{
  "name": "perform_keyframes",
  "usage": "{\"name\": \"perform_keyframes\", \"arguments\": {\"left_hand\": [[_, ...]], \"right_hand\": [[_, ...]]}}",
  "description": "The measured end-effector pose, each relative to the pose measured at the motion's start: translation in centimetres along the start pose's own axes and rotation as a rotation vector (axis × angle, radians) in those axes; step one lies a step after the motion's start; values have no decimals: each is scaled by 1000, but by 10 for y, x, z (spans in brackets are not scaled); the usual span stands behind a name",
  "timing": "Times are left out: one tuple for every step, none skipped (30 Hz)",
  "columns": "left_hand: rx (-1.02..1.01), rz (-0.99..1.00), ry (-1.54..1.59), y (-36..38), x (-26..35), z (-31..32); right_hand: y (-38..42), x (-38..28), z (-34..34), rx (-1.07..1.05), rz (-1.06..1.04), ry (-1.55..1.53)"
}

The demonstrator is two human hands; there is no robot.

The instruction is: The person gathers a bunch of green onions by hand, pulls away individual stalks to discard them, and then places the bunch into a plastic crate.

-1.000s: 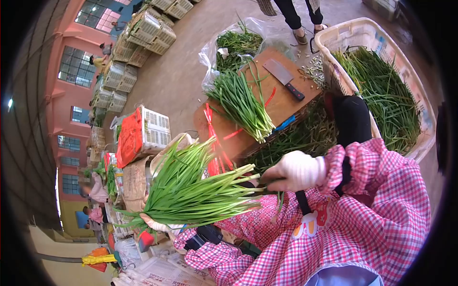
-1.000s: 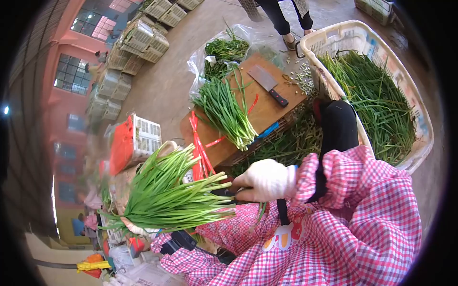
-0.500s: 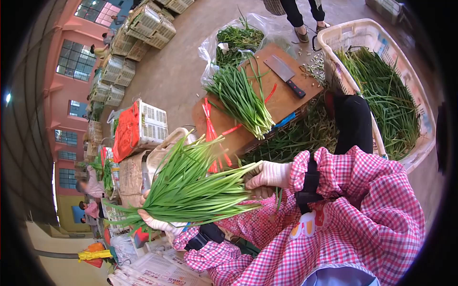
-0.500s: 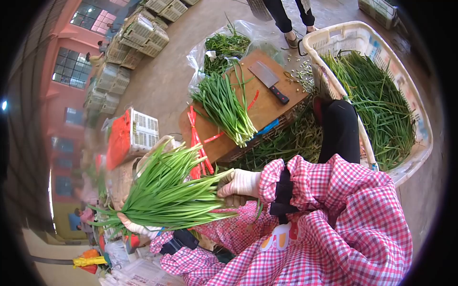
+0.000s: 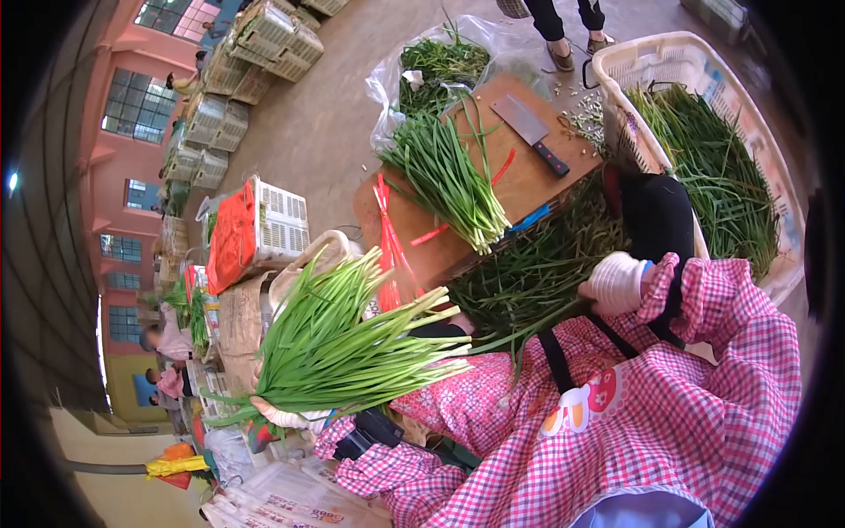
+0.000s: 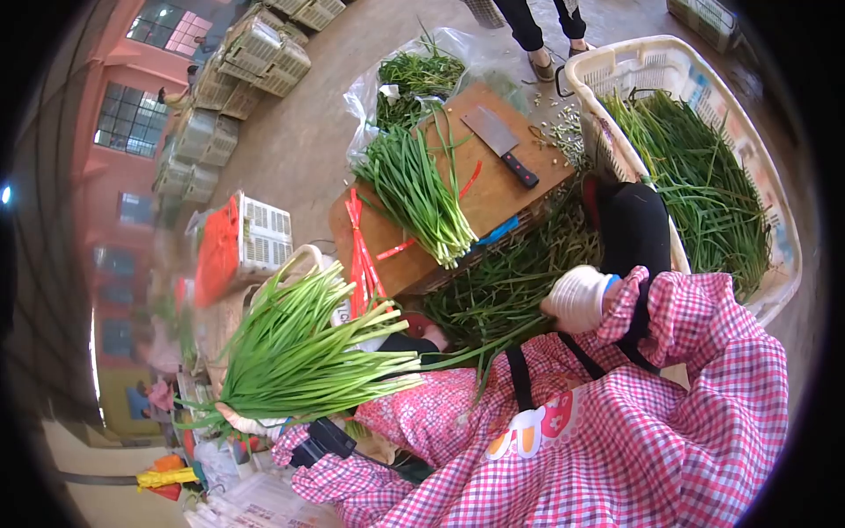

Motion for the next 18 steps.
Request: {"name": "perform_keyframes", "arguments": {"left_hand": [[75,3,13,0,0,-3],[72,1,12,1,-2,-3],[68,17,8,2,-2,-5],[62,36,6,2,-2,-9],[6,5,26,0,-1,-16],[-2,6,26,0,0,-14],[47,-11,35,2,0,-12],[98,-30,42,7,0,-7],[122,-54,11,15,-1,11],[118,-53,10,13,-2,5],[27,-28,-2,9,-2,-5],[-62,-3,-13,7,-1,-8],[-49,-16,17,14,-4,9],[-49,-13,18,14,-5,8],[-80,-14,55,14,-6,8],[-110,-16,91,14,-6,7],[-109,-15,91,13,-4,6],[-109,-1,53,11,-1,3]], "right_hand": [[10,-17,-6,75,-153,-269],[2,-28,6,226,-383,-574],[9,-50,0,201,-469,-872],[19,-75,-9,-102,-421,-1368],[20,-94,-12,-116,-578,-1659],[8,-109,-11,-60,-621,-1760],[-9,-125,-4,-145,-779,-1994],[-18,-142,-7,-175,-855,-2226],[-19,-154,-16,-162,-949,-2309],[-19,-165,-25,-150,-1045,-2389],[-28,-175,-28,-217,-1105,-2462],[-37,-184,-32,-289,-1164,-2531],[-36,-193,-37,-398,-1210,-2564],[-38,-198,-37,-374,-1181,-2540],[-33,-200,-40,-344,-1117,-2537],[-29,-200,-40,-315,-1052,-2534],[-31,-199,-36,-316,-1051,-2533],[-33,-193,-29,-200,-1081,-2337]]}}
Point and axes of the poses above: each hand's wrist, its own y-axis away from the middle knuckle, its own z-axis out of the palm, x = y × z, the point moved 4 cm from there along -y, towards the middle knuckle, and after that the axes turned 11 degrees about -x, right-handed, at the moved point
